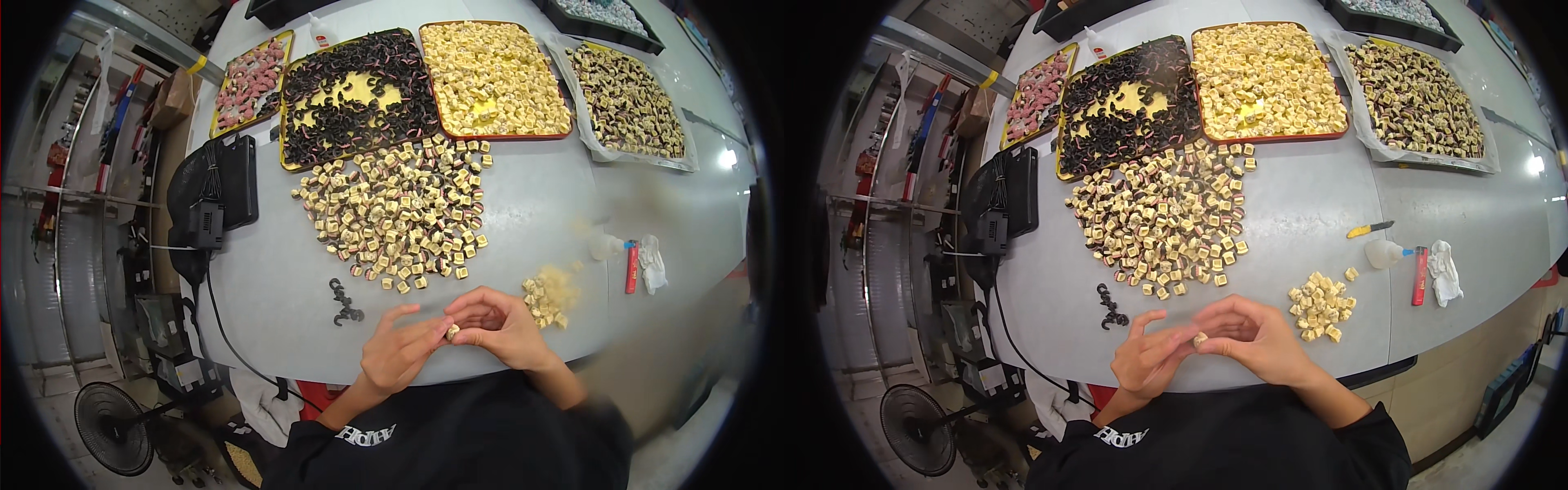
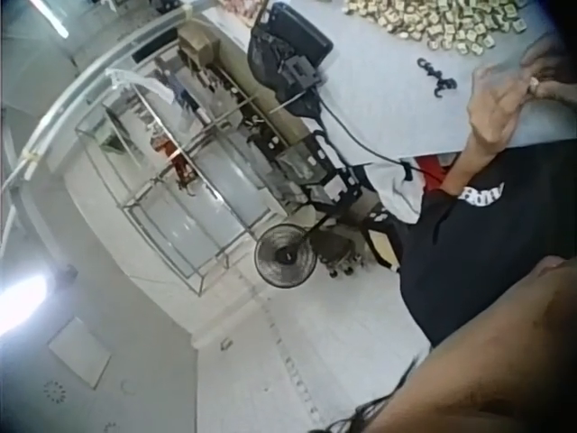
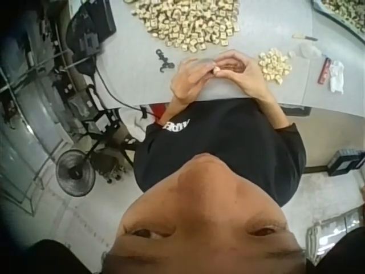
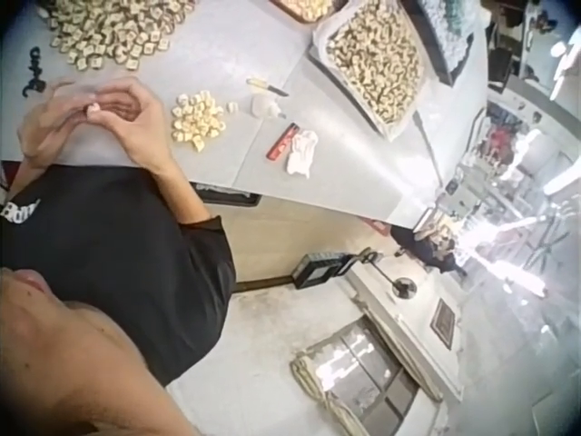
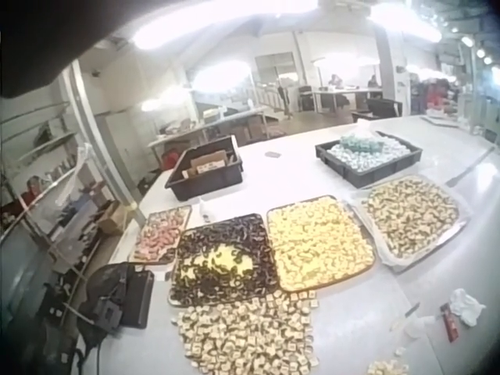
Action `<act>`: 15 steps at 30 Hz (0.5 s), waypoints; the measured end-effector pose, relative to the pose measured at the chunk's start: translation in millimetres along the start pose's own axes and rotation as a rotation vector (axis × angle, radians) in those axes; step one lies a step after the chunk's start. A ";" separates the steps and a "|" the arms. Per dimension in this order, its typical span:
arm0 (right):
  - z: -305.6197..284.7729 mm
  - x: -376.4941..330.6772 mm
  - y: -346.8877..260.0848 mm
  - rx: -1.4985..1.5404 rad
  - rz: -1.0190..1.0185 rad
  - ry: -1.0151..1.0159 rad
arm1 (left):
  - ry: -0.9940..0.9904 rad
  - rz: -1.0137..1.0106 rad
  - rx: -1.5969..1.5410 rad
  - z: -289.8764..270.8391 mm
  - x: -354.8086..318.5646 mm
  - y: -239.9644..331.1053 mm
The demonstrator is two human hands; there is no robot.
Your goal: Applying glue to small black plastic components and attaching them to cream-colored plastic blocks on a workbench.
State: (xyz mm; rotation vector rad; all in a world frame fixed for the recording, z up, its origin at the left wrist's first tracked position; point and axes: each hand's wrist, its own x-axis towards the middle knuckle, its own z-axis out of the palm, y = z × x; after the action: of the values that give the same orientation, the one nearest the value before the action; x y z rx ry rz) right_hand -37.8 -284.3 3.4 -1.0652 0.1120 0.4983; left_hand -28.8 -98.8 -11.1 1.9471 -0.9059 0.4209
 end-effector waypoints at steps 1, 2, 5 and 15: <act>-1.3 0.1 0.1 -0.002 0.000 0.000 | -0.012 -0.005 -0.017 -0.1 0.2 0.2; -2.8 -0.7 0.6 0.011 -0.001 -0.012 | -0.012 -0.007 -0.018 -0.6 0.1 1.3; -4.6 -1.5 0.6 0.035 0.003 -0.031 | -0.065 -0.020 -0.061 -2.8 2.4 3.1; -3.6 2.0 -0.8 0.268 -0.125 -0.041 | 0.155 -0.132 -0.046 -5.7 8.6 2.3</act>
State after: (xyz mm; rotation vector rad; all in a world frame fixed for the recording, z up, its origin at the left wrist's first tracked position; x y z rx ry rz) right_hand -35.1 -287.0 1.6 -0.7936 0.0733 0.3795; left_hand -24.4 -98.3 -1.5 1.8913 -0.6786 0.4625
